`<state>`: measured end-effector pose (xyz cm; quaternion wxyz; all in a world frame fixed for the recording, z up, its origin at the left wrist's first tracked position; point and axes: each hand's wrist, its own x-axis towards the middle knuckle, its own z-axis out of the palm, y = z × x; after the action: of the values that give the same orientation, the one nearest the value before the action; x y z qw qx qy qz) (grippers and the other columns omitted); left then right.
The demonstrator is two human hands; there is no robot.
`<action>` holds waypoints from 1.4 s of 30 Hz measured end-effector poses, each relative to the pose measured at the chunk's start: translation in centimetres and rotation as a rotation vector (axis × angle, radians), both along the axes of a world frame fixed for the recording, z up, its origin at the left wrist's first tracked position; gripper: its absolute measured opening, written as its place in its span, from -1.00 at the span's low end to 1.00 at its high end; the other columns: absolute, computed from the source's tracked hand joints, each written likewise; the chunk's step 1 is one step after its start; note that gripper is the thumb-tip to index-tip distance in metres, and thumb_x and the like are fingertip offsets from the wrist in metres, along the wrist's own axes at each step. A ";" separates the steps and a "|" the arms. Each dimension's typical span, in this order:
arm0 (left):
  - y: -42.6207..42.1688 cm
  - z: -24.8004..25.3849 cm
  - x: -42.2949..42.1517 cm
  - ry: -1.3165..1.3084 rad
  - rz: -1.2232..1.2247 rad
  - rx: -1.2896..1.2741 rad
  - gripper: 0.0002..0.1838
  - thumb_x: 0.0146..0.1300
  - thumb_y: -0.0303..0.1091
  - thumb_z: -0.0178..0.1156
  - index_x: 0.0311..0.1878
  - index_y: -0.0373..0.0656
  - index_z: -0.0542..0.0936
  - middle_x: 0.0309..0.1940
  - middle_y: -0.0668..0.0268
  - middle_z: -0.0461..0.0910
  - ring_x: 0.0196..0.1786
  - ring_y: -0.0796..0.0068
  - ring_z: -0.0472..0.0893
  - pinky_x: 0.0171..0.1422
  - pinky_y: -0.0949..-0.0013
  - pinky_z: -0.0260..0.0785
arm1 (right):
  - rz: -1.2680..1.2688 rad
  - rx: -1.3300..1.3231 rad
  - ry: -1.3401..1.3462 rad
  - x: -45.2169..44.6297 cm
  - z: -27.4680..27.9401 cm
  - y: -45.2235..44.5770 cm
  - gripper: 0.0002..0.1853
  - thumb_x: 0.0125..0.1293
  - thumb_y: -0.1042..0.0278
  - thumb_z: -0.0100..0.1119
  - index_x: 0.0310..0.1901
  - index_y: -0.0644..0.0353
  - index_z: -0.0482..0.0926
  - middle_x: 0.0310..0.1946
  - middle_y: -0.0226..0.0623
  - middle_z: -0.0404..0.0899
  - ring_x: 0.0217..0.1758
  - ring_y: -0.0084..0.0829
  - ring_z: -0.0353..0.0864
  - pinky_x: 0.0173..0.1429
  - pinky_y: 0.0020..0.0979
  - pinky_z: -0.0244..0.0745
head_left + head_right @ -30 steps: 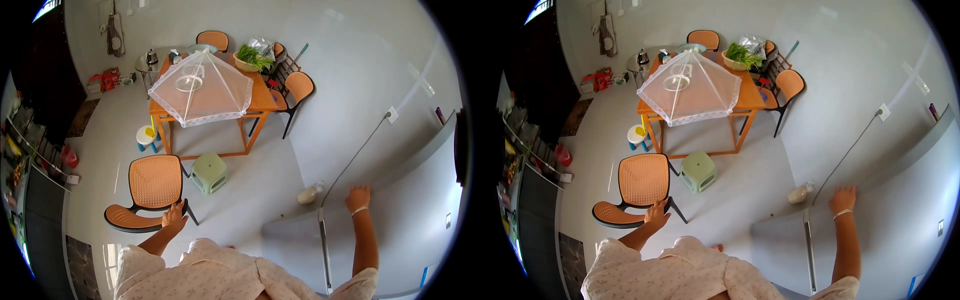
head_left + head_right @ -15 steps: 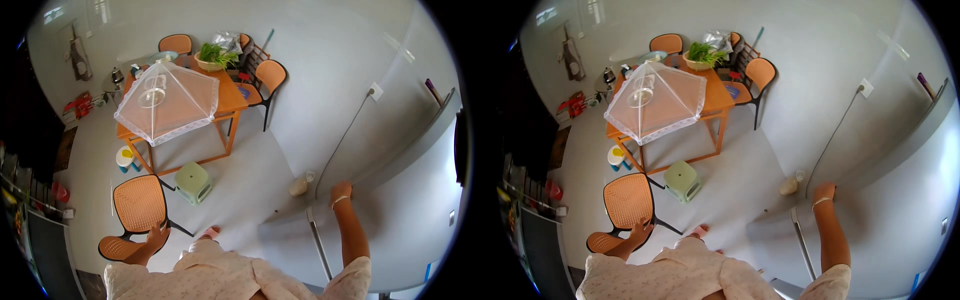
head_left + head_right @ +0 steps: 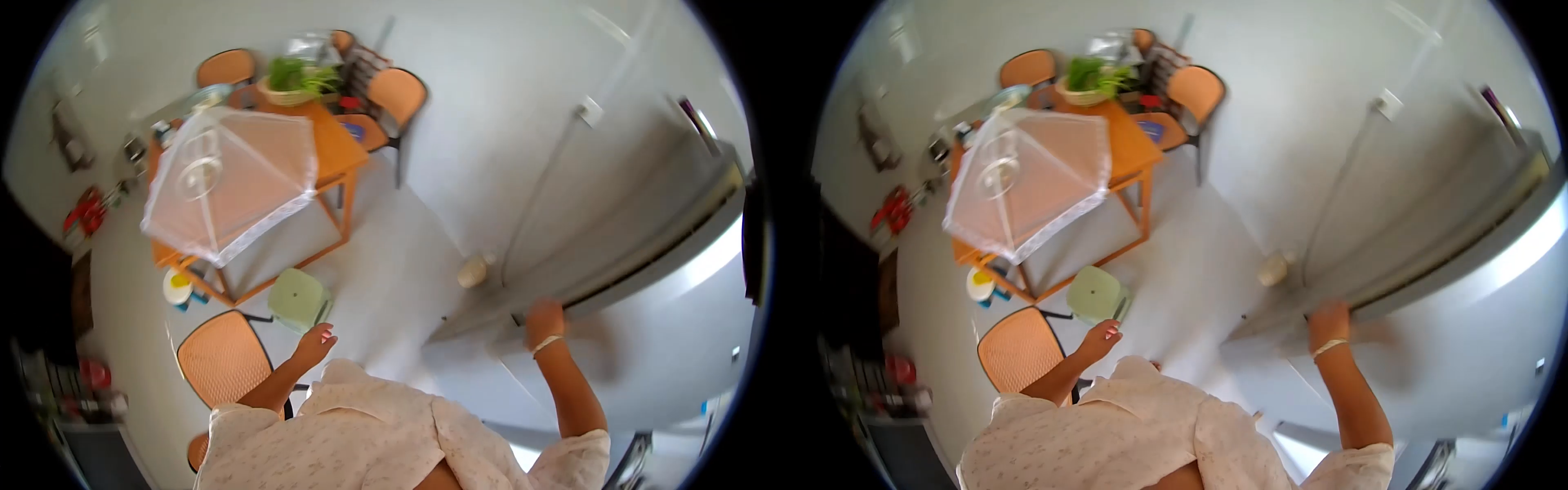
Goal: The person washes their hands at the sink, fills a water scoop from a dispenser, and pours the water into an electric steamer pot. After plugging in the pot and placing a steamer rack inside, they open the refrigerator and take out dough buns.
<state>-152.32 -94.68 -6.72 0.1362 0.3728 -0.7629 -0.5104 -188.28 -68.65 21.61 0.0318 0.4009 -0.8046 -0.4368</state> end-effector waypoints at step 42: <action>19.8 14.6 -35.6 0.124 -1.239 0.463 -0.78 0.38 -0.40 0.10 0.00 -0.28 0.55 -0.20 0.29 0.61 -0.14 0.49 0.62 -0.03 0.46 0.43 | -0.633 -2.282 0.339 -5.4 -7.1 20.5 -0.28 0.20 0.31 0.28 0.36 0.27 0.20 0.28 0.04 0.32 0.34 -0.19 0.34 0.21 -0.34 0.39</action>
<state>-187.91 -74.86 7.90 -0.2223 -0.1453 -0.6975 -0.6656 -193.66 -48.13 14.49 0.3661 -0.1371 -0.7769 0.4936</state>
